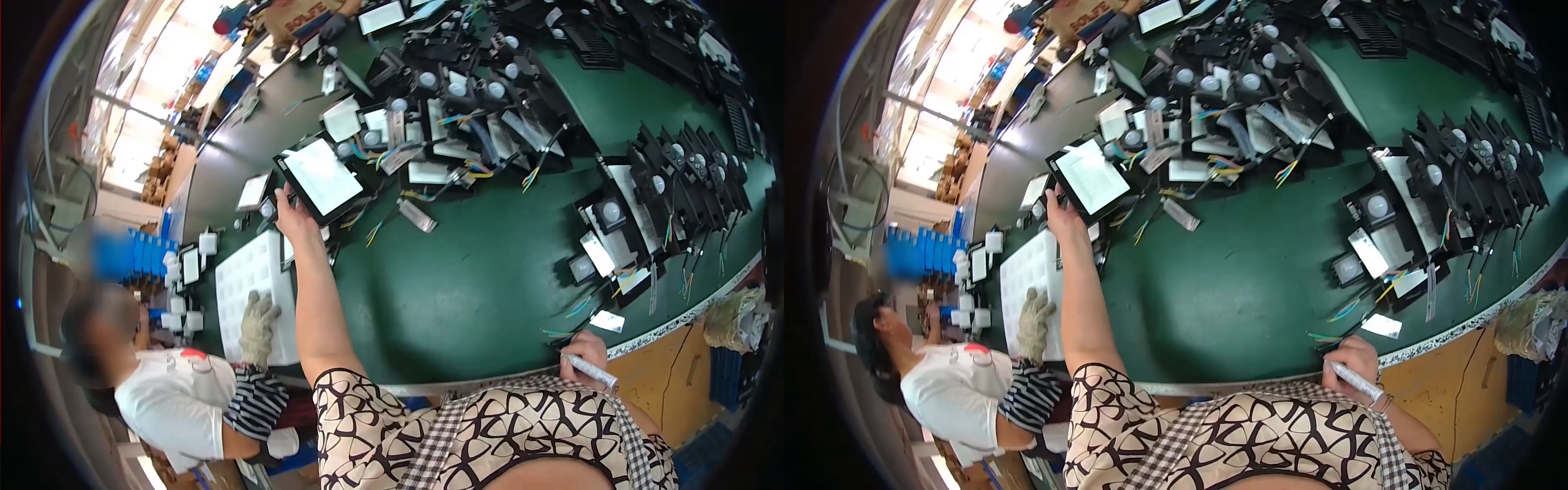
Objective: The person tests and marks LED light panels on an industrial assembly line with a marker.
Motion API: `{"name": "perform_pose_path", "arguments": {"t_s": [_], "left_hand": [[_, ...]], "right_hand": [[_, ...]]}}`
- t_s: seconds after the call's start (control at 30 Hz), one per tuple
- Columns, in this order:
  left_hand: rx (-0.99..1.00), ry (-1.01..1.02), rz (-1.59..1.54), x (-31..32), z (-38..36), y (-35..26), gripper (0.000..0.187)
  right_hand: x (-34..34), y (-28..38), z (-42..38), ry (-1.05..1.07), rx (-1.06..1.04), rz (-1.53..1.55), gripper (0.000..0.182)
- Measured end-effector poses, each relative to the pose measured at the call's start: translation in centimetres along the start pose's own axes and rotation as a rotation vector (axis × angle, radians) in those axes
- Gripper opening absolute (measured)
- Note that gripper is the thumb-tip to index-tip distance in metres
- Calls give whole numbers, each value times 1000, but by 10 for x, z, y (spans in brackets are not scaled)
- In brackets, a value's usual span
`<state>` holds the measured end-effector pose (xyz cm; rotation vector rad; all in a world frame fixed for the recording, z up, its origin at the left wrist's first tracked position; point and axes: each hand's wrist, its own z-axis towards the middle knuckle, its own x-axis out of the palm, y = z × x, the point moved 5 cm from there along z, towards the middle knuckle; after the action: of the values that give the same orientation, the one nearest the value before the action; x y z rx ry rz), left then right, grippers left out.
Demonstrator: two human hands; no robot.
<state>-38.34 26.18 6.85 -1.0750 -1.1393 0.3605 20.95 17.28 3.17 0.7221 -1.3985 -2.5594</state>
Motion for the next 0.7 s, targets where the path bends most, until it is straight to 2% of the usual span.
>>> {"name": "perform_pose_path", "arguments": {"t_s": [0.1,0.2,0.27,0.33,0.37,0.4,0.47,0.5,0.6,0.63,0.7], "left_hand": [[23,45,50,-35,-55,-55,30],[-82,63,-4,-59,-120,-85,20],[-216,264,-108,-66,-163,-84,16],[-319,109,41,-64,-217,-71,17],[-458,156,-14,-60,-242,-59,18],[-510,109,-16,-64,-258,-44,15],[-449,81,-3,-79,-276,-18,10],[-401,21,94,-65,-294,-18,7],[-345,11,76,-68,-310,-5,7],[-279,48,99,-68,-309,-6,9],[-309,57,104,-74,-308,2,21]], "right_hand": [[1,16,9,-36,-31,-49,17],[2,36,17,-53,-60,-179,15],[5,25,7,-48,-3,-157,11],[9,12,0,-83,211,-21,7],[12,1,-2,-103,322,91,7],[16,-8,-7,-126,444,199,6],[25,3,8,-117,556,405,5],[30,4,12,-102,547,467,5],[46,11,11,18,577,571,5],[53,14,8,70,600,598,4],[61,19,10,162,537,513,4]]}}
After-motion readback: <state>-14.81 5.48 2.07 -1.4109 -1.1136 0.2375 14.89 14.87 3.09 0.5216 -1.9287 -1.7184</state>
